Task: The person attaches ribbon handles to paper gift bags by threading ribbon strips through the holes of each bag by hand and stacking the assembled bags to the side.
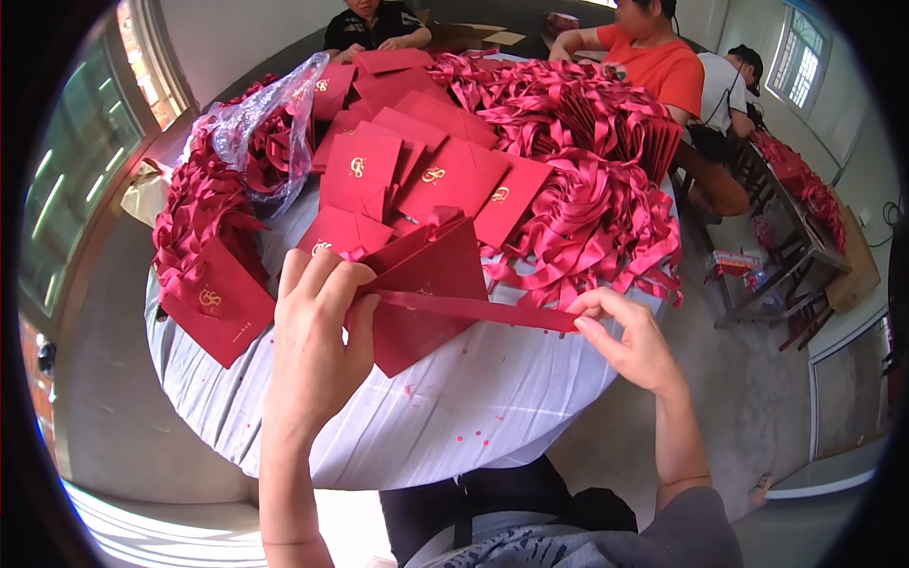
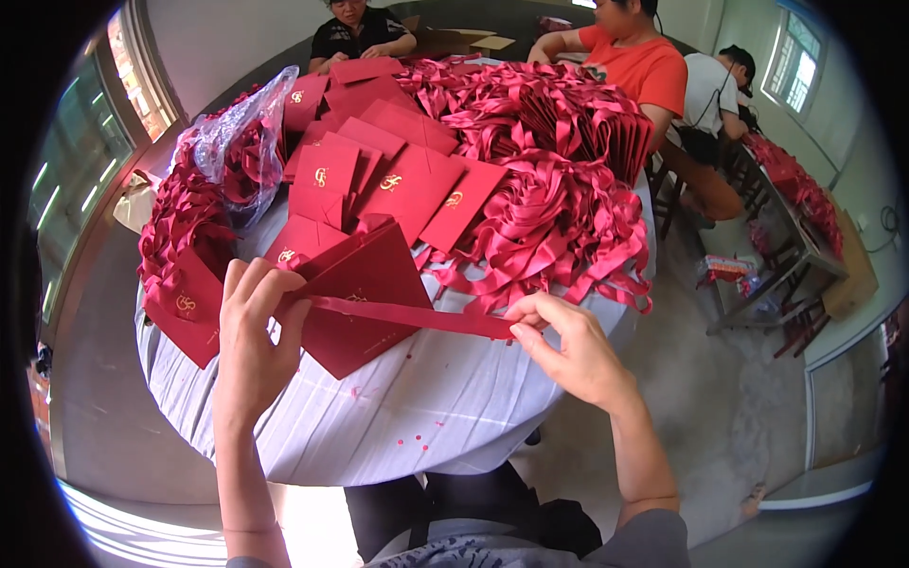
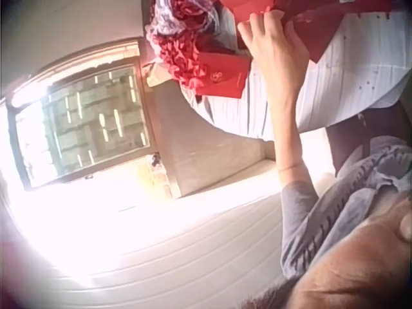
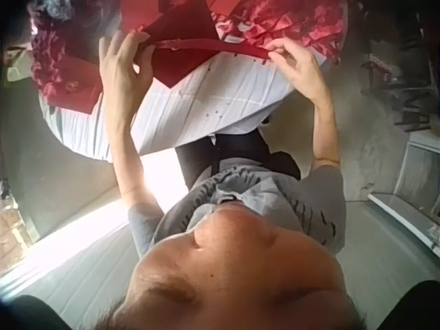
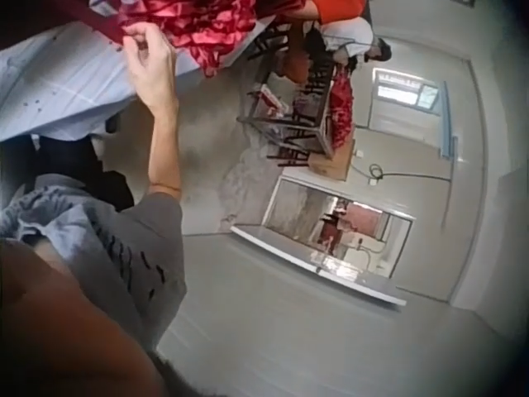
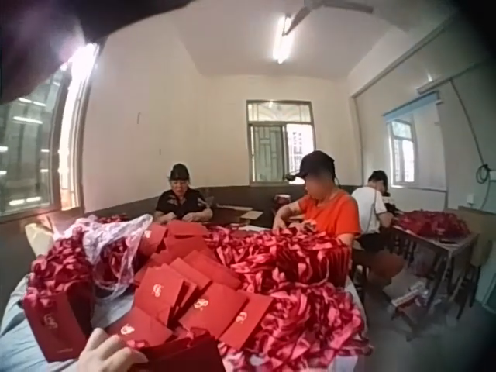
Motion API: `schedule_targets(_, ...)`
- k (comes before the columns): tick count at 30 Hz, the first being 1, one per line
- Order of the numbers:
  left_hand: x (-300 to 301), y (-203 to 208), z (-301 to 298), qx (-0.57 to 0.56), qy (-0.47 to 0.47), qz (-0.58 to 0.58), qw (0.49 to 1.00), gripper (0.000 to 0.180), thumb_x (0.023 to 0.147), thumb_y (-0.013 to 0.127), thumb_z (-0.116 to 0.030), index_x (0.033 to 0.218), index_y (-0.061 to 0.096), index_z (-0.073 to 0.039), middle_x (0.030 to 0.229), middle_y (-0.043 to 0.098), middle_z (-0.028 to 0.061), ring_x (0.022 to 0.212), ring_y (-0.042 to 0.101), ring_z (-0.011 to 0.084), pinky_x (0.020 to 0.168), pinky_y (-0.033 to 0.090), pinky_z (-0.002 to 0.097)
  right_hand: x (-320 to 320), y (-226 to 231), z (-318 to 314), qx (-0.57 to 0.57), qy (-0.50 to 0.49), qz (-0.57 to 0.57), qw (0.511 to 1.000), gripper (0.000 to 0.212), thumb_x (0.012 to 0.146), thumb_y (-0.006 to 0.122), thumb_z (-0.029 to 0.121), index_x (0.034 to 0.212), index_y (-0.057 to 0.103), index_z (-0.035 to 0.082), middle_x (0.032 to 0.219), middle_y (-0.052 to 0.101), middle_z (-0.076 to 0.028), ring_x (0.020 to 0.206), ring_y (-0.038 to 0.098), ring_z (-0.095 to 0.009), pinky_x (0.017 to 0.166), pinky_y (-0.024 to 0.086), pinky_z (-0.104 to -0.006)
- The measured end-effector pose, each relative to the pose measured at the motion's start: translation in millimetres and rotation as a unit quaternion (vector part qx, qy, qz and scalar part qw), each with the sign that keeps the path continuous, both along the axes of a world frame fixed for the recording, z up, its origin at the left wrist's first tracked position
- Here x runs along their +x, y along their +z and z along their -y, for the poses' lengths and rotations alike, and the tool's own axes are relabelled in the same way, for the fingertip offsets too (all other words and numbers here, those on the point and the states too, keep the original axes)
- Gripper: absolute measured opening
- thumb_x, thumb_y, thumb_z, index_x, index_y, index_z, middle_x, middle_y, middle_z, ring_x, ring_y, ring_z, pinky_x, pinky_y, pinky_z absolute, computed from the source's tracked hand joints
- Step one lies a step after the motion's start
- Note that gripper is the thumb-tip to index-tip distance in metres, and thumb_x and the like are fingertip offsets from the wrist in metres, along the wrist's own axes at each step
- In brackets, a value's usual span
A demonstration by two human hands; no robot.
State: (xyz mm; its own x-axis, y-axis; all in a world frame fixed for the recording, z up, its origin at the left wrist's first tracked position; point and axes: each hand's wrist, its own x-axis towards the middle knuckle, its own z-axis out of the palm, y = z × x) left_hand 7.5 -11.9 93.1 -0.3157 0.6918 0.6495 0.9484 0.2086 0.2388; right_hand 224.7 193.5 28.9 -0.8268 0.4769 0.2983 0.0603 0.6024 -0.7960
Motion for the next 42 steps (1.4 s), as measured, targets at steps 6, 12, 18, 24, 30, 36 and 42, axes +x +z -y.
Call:
schedule_targets(6, 10, 2, -7, -0.014, 0.027, -0.013, 0.999, 0.007, 0.079, 0.06, 0.0, 0.078, 0.055, 0.005, 0.081, 0.045, 0.0158, 0.078, 0.046, 0.0317, 0.072, 0.04, 0.0401, 7, -4, -1, -0.075, 0.019, -0.045, 0.996, 0.01, 0.086, 0.059, 0.0, 0.095, 0.061, -0.004, 0.086, 0.059, -0.007, 0.073, 0.062, -0.013, 0.065, 0.048, -0.0238)
schedule_targets(12, 9, 1, -22, -0.013, 0.03, -0.043, 0.999, 0.01, 0.078, 0.064, -0.003, 0.078, 0.056, 0.003, 0.081, 0.047, 0.0129, 0.08, 0.048, 0.0302, 0.075, 0.04, 0.0391, 6, -6, 4, -0.122, 0.002, -0.178, 0.976, 0.014, 0.086, 0.058, -0.004, 0.099, 0.062, -0.005, 0.09, 0.06, -0.005, 0.078, 0.06, -0.011, 0.069, 0.049, -0.0232)
schedule_targets(18, 11, 9, -37, -0.066, -0.041, 0.033, 0.996, 0.017, 0.078, 0.052, 0.008, 0.095, 0.054, 0.003, 0.085, 0.057, 0.0201, 0.084, 0.055, 0.0365, 0.076, 0.043, 0.0413, -3, 3, 10, -0.287, 0.041, -0.357, 0.888, 0.019, 0.087, 0.059, 0.004, 0.104, 0.058, -0.004, 0.097, 0.06, -0.005, 0.086, 0.058, -0.008, 0.077, 0.048, -0.0225)
schedule_targets(24, 1, 6, -43, -0.103, -0.09, 0.124, 0.983, 0.022, 0.079, 0.046, 0.011, 0.1, 0.048, 0.005, 0.09, 0.06, 0.025, 0.087, 0.059, 0.0406, 0.074, 0.046, 0.0424, -24, 11, 15, -0.452, 0.215, -0.431, 0.751, 0.025, 0.094, 0.055, 0.019, 0.11, 0.058, 0.0, 0.102, 0.064, -0.014, 0.101, 0.061, -0.032, 0.096, 0.045, -0.0462)
schedule_targets(30, -5, 4, -40, -0.06, -0.104, 0.237, 0.964, 0.018, 0.079, 0.059, 0.002, 0.096, 0.06, 0.005, 0.082, 0.065, 0.0214, 0.08, 0.065, 0.035, 0.072, 0.05, 0.035, -43, 29, 38, -0.414, 0.152, -0.244, 0.864, 0.018, 0.092, 0.055, 0.005, 0.107, 0.05, -0.004, 0.086, 0.066, -0.016, 0.067, 0.063, -0.017, 0.065, 0.052, -0.0273)
schedule_targets(36, -20, -1, -36, -0.038, -0.163, 0.332, 0.928, 0.016, 0.082, 0.057, 0.005, 0.098, 0.06, 0.007, 0.086, 0.065, 0.0113, 0.082, 0.061, 0.0134, 0.075, 0.048, 0.0264, -79, 17, 56, -0.215, 0.024, -0.196, 0.956, 0.012, 0.089, 0.06, 0.0, 0.101, 0.062, -0.004, 0.088, 0.066, -0.006, 0.075, 0.064, -0.01, 0.068, 0.052, -0.0207)
schedule_targets(42, -27, -4, -29, -0.044, -0.215, 0.406, 0.887, 0.019, 0.085, 0.055, 0.007, 0.104, 0.06, 0.008, 0.09, 0.063, 0.003, 0.086, 0.056, 0.006, 0.08, 0.046, 0.0219, -95, 22, 71, -0.183, -0.033, -0.212, 0.959, 0.01, 0.085, 0.064, -0.004, 0.093, 0.058, -0.002, 0.078, 0.062, -0.003, 0.069, 0.06, -0.006, 0.063, 0.049, -0.0183)
